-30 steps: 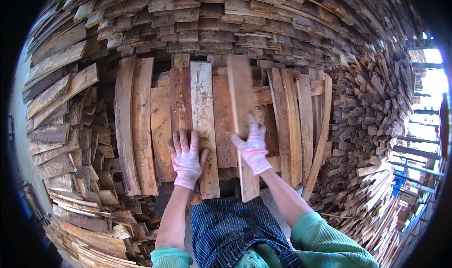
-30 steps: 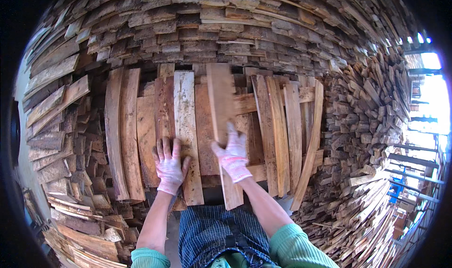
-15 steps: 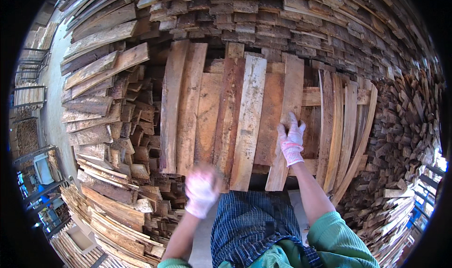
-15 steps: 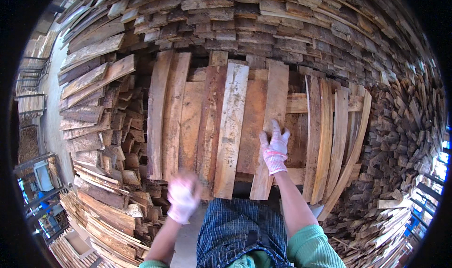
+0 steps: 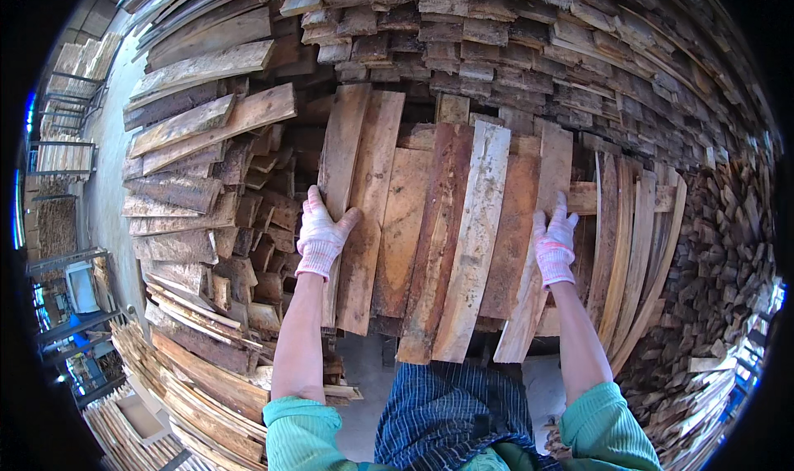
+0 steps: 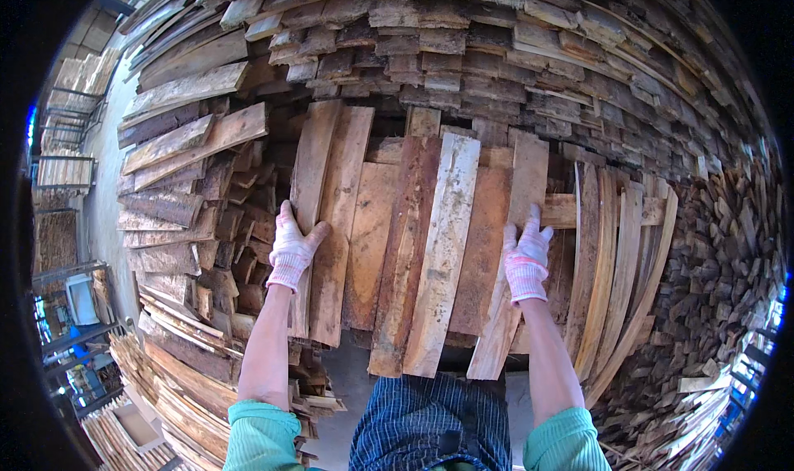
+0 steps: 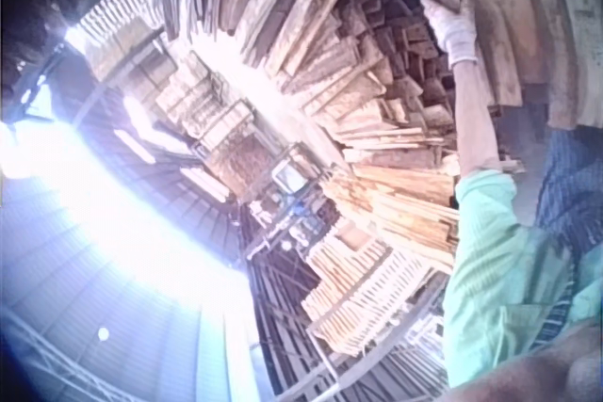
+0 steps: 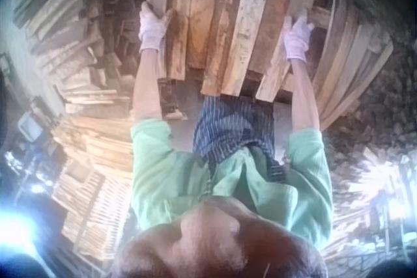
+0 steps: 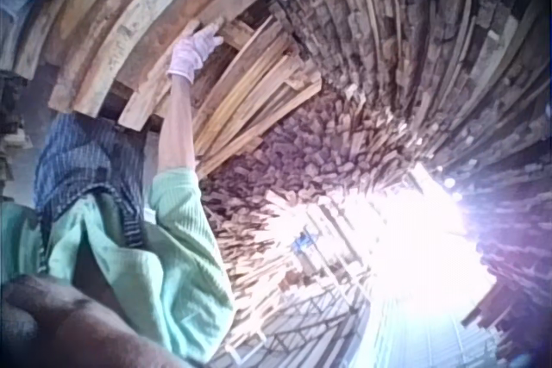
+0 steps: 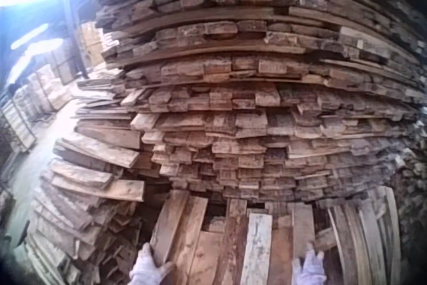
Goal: The person is picking up wooden planks from a pile and stacking them onto a wooden pallet by hand, aligning each piece as it is placed.
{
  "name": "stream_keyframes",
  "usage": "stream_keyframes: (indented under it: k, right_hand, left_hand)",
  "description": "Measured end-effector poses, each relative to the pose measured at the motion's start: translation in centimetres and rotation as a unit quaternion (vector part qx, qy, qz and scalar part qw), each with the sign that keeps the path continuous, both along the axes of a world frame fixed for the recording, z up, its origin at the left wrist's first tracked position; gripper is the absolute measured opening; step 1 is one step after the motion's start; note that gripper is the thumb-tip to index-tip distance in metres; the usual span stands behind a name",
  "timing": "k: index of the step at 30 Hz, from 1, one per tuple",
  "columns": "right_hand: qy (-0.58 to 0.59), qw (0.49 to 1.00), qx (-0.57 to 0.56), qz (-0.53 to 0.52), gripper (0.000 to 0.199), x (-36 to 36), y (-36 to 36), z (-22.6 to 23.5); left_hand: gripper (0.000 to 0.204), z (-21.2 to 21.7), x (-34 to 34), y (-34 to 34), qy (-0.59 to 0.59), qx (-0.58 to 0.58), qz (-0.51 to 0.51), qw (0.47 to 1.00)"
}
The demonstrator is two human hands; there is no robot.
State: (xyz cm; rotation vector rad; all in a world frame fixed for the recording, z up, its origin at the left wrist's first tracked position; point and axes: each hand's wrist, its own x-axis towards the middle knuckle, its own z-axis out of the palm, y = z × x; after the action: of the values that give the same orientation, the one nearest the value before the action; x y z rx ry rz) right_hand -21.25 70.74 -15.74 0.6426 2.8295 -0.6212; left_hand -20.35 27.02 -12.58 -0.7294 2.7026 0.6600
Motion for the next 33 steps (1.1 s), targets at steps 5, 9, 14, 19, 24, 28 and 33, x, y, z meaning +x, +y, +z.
stream_keyframes:
  k: [5, 9, 14, 19, 24, 28, 33]
  right_hand:
    - [-0.026, 0.999, -0.012, -0.037, 0.071, 4.0, -2.7, 2.9]
    - [-0.027, 0.998, -0.027, -0.048, 0.074, 4.5, -0.6, 0.5]
    - [-0.059, 0.997, 0.043, -0.029, 0.073, 2.3, -1.1, 1.5]
    - [-0.053, 0.996, 0.075, -0.011, 0.070, 2.8, -1.3, 2.1]
    - [-0.070, 0.996, -0.045, -0.007, 0.073, 2.6, 1.3, 2.8]
    - [-0.145, 0.969, 0.143, 0.136, 0.081, 0.1, 8.5, 10.6]
    - [-0.171, 0.973, 0.155, 0.004, 0.094, 7.0, 18.9, 7.0]
  left_hand:
    - [0.110, -2.1, 1.4, -1.4, 0.041, -0.009, -0.007, 0.999]
    - [0.105, -1.5, 0.3, -0.4, 0.050, 0.006, -0.020, 0.999]
    - [0.107, -3.0, 0.9, -0.4, 0.068, 0.026, 0.002, 0.997]
    - [0.094, -3.2, 0.8, -0.3, 0.133, 0.054, -0.017, 0.990]
    - [0.102, -5.2, 0.6, -1.6, 0.117, 0.026, -0.045, 0.992]
    - [0.099, 2.4, -0.3, 2.9, 0.043, -0.208, -0.048, 0.976]
    - [0.062, 3.3, 2.4, 16.6, 0.212, 0.102, -0.286, 0.929]
